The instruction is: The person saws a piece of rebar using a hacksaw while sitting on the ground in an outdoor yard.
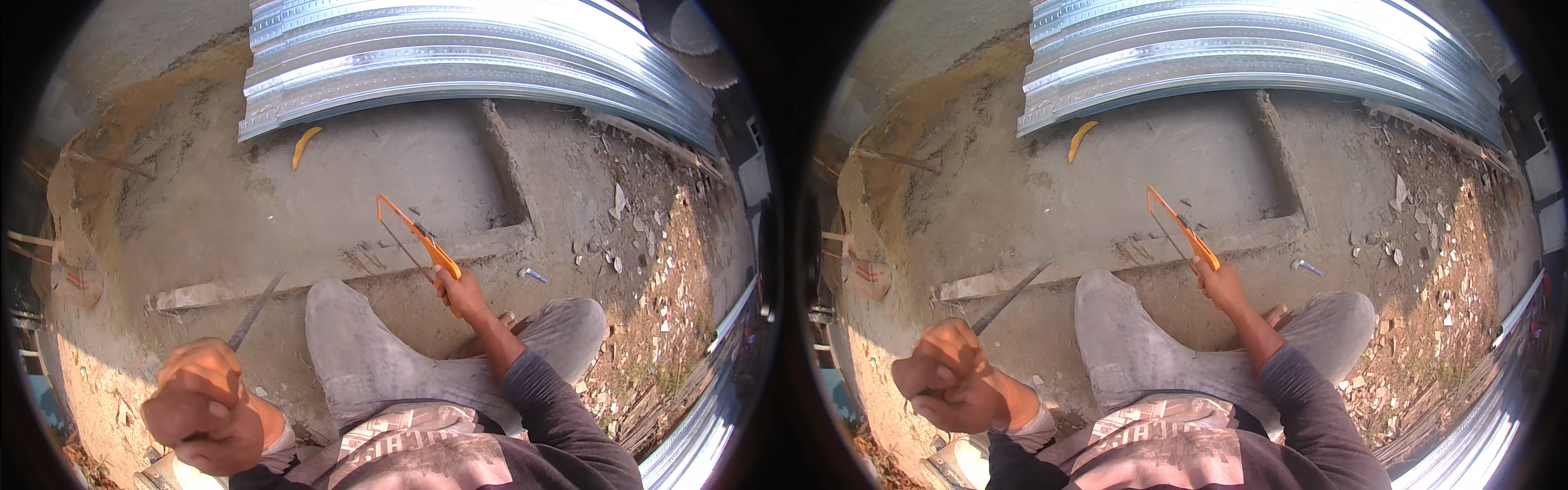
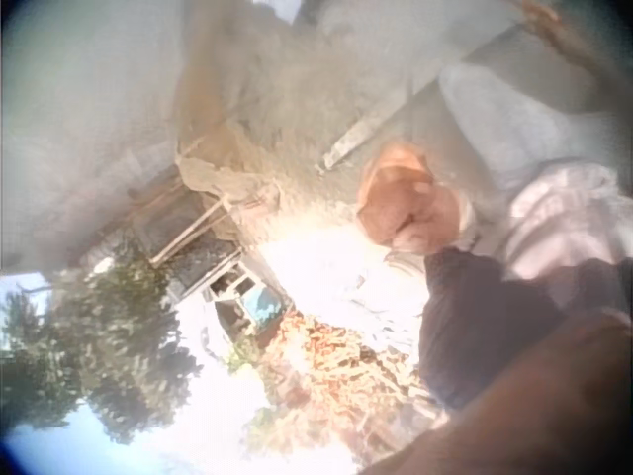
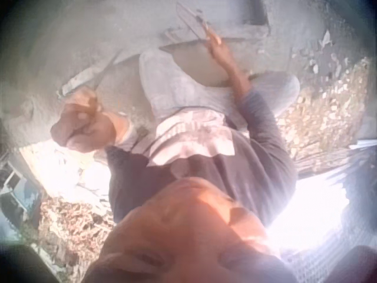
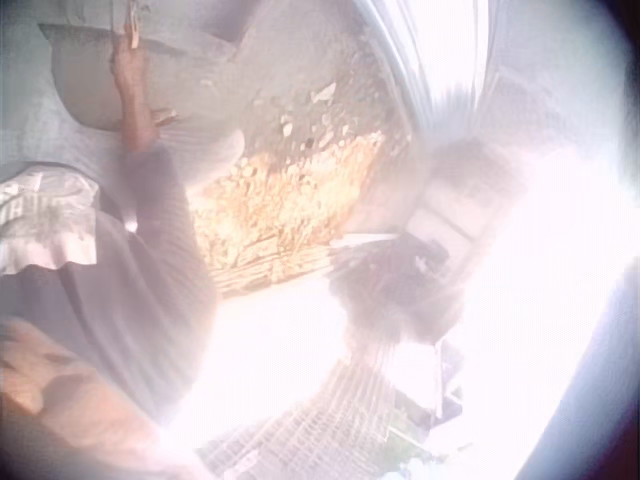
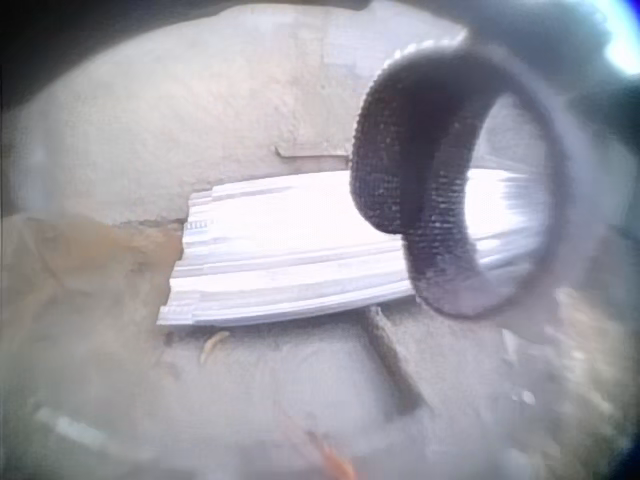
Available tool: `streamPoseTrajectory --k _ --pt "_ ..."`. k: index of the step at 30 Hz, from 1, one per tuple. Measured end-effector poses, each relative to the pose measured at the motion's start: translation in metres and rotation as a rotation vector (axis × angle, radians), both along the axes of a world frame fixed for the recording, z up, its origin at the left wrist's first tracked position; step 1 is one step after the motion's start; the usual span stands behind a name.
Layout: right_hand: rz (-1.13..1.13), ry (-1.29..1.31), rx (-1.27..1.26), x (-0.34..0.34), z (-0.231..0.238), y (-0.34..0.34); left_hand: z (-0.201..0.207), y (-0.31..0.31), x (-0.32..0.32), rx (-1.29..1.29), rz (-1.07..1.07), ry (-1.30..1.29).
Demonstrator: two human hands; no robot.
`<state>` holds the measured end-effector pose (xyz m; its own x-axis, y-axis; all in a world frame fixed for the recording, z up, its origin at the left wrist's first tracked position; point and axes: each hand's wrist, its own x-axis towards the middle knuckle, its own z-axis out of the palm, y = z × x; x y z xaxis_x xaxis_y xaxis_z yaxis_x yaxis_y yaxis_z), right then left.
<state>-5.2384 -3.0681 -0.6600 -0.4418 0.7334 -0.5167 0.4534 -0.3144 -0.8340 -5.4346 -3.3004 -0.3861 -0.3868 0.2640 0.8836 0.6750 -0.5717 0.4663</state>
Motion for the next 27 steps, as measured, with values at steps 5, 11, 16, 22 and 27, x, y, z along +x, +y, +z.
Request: streamPoseTrajectory --k 5,11,16,22,27 --pt "-0.113 -0.046 0.027 0.019 -0.018 0.007 -0.073 0.074 -0.119 0.073 0.307 -0.83" --pt "-0.188 0.008 -0.013 0.01 -0.021 -0.002 -0.206 0.115 -0.218 -0.127 0.312 -0.926" --pt "-0.179 -0.049 0.054 0.019 -0.038 -0.008 -0.232 0.127 -0.242 -0.186 0.141 -1.034" --pt "-0.131 -0.051 0.074 0.012 -0.046 -0.014 -0.362 0.154 -0.221 -0.324 0.094 -1.292" --pt "-0.078 -0.126 0.138 0.02 -0.051 -0.009 -0.417 0.161 -0.214 -0.256 0.344 -1.575"
